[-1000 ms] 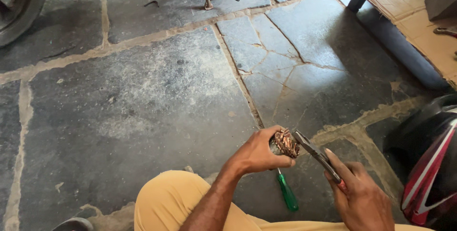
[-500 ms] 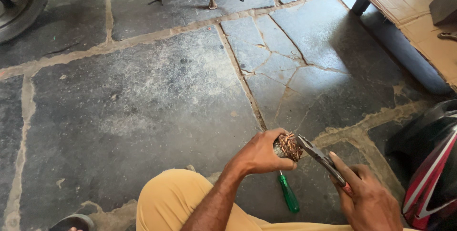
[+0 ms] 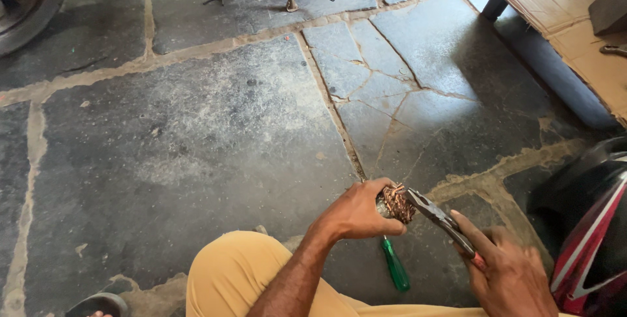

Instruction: The person sits on the floor and uses a screwdriver and pliers to pry and adjust copper windings on a motorcycle stator. They repeatedly reposition the stator and switch between tools to manipulate the windings.

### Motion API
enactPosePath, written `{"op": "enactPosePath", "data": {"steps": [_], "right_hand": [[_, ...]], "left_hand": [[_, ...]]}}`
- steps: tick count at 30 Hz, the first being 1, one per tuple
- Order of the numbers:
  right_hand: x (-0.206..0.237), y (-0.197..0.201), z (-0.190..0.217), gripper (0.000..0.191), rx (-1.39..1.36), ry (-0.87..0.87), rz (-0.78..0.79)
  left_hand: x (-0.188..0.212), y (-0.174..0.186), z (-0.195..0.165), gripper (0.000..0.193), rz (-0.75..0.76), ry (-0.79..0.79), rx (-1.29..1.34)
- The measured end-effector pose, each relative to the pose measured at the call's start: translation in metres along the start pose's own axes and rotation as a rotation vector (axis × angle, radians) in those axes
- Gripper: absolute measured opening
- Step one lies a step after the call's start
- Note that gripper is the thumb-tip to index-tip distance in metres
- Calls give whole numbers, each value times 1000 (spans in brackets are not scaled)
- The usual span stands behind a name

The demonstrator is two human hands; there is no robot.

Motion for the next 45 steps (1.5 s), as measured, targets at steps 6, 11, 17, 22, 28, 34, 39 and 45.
{"op": "enactPosePath", "data": {"steps": [6, 11, 17, 22, 28, 34, 39, 45], "right_hand": [[2, 5, 7, 60, -305, 48, -68], [3, 8, 10, 60, -319, 73, -222], [6, 12, 14, 73, -327, 214, -383], [7, 11, 11, 72, -320, 227, -446], [10, 15, 17, 71, -295, 249, -510], [12, 17, 17, 73, -275, 247, -547], [2, 14, 15, 73, -309, 279, -507], [-18, -16, -26, 40, -973, -57, -239]], "left_hand": [[2, 1, -8, 61, 5, -75, -1], [6, -2, -13, 47, 93, -163, 229], [7, -5, -17, 36, 145, -263, 361], [10, -12, -20, 26, 246, -293, 526], [8, -15, -16, 23, 284, -262, 545], [3, -22, -7, 25, 341, -240, 599], [-2, -27, -5, 26, 312, -227, 619], [5, -21, -15, 27, 321, -282, 735]]}}
Point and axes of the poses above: each hand's wrist, its own x-axis away from the middle knuckle, its own y-axis out of the back of the hand, z = x × y, the point moved 10 cm from there along -x, towards the middle knuckle, and after that the axes turned 15 degrees about -x, right-handed, at the moved point
